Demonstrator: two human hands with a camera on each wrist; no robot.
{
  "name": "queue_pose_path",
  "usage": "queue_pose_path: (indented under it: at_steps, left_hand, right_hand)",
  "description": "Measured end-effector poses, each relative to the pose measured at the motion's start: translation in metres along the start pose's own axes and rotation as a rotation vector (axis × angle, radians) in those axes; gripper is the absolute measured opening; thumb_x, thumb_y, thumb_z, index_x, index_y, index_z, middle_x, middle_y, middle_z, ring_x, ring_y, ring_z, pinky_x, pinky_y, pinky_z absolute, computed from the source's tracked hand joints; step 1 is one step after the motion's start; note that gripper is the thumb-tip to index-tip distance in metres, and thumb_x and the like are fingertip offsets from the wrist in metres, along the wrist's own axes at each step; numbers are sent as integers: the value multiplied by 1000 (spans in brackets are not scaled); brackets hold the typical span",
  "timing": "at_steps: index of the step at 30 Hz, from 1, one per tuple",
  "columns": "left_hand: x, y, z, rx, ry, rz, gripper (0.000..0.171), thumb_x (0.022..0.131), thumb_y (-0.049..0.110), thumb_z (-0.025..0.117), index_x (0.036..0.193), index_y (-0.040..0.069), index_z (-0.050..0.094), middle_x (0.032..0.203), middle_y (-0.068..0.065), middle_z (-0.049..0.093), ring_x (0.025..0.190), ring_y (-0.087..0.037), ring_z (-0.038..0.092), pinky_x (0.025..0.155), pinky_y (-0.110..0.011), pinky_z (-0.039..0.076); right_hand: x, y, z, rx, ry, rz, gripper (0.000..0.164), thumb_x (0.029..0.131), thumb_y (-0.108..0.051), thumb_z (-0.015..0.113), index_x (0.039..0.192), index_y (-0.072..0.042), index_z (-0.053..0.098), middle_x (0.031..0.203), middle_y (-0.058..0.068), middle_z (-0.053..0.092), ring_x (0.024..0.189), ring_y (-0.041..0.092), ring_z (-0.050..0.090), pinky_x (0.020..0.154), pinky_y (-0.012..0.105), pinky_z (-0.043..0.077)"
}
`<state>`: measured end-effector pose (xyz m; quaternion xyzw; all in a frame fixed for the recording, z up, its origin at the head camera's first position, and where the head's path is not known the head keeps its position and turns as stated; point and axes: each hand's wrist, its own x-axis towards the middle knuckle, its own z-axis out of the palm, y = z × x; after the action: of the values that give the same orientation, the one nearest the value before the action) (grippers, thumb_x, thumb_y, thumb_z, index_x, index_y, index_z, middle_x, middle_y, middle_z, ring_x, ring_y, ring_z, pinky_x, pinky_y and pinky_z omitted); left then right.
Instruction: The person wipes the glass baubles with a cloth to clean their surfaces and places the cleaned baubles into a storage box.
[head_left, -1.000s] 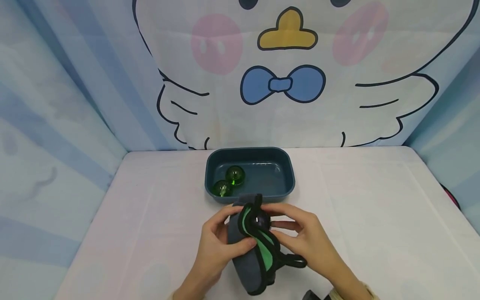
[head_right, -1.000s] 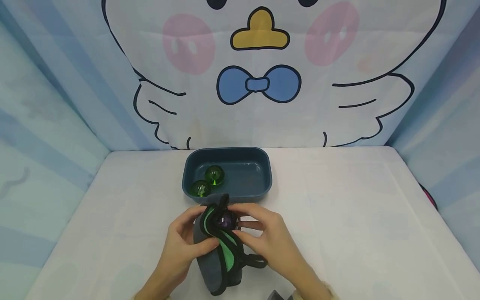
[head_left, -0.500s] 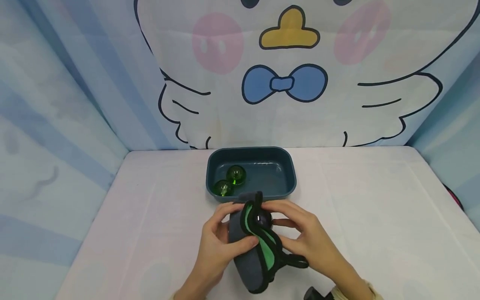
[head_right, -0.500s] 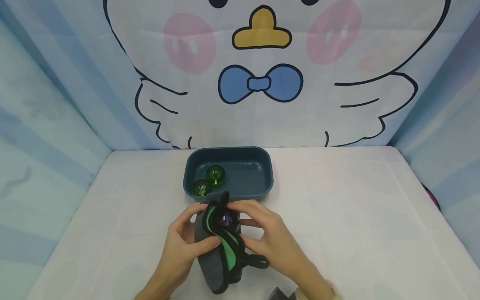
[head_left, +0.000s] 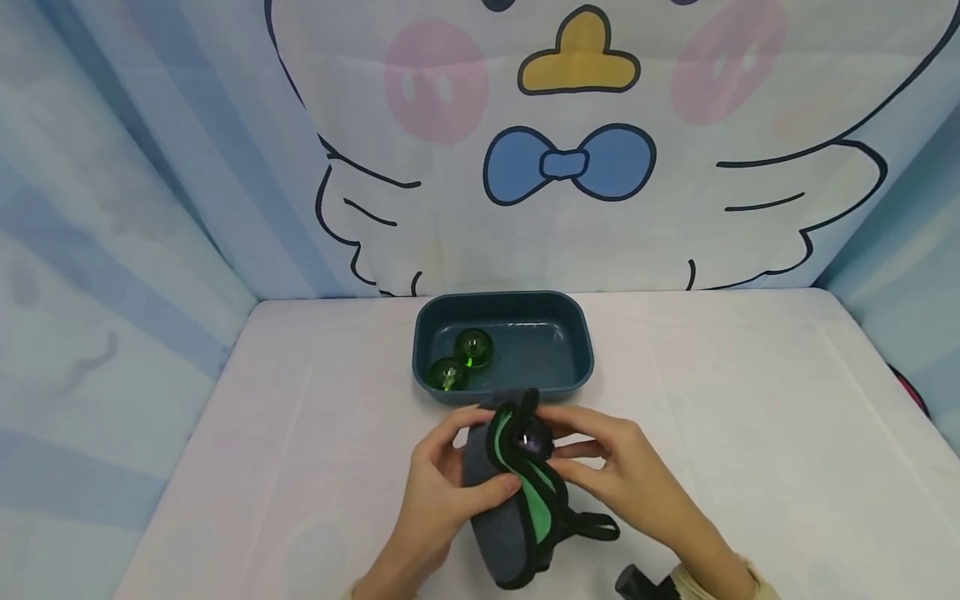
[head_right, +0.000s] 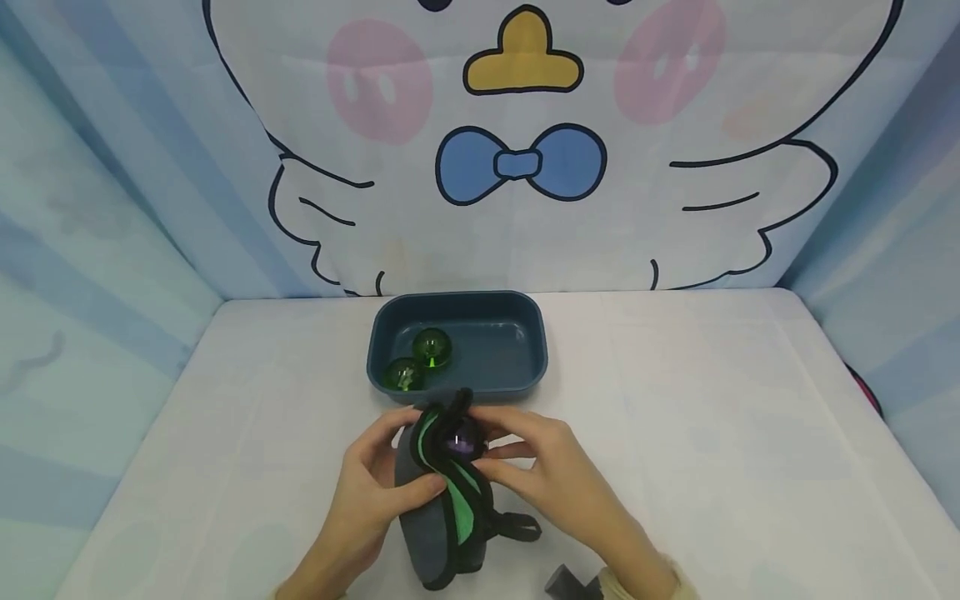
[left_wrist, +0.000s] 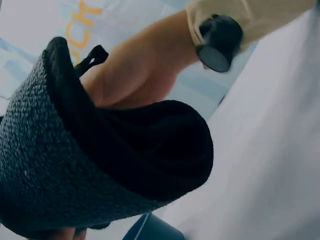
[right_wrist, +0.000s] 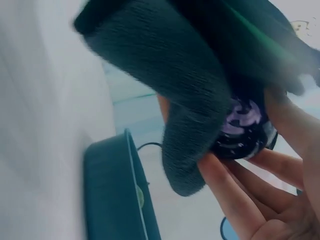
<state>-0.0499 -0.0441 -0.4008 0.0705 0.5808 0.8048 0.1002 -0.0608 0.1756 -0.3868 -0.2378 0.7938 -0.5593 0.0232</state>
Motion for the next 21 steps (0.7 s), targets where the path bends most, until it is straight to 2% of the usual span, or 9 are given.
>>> queue_pose_path:
  at_steps: [7, 13, 18, 21]
  left_hand:
    - [-2, 6, -1, -24, 47, -44, 57, 75, -2, 81, 126, 5, 57, 124, -16, 59, 94, -26, 69, 82, -40, 61]
    - [-2, 7, 1, -33, 45, -43, 58, 75, -3, 80, 127, 2, 55, 122, -18, 60, 96, -27, 70, 82, -41, 60]
    - [-3, 6, 0, -32, 47, -34, 58, 74, -4, 81, 126, 4, 57, 124, -19, 60, 97, -28, 70, 83, -41, 60]
    - [-4, 4, 0, -37, 35, -40, 58, 75, -4, 81, 127, 5, 57, 126, -17, 59, 98, -27, 69, 83, -41, 60]
  right_hand:
    - [2, 0, 3, -50, -4, -119, 53, 87, -1, 74, 136, -9, 58, 130, 7, 60, 115, 11, 61, 86, 31, 59]
    - [2, 0, -2, -41, -37, -161, 63, 81, -1, 79, 138, -13, 55, 134, 2, 58, 122, 11, 58, 90, 32, 58]
    - [3, 3, -1, -36, -16, -271, 60, 79, 7, 77, 134, -5, 58, 130, 13, 61, 117, 12, 62, 82, 33, 60]
    - [3, 4, 0, 7, -13, -258, 55, 82, 7, 75, 133, -2, 58, 127, 17, 62, 114, 11, 63, 79, 35, 61]
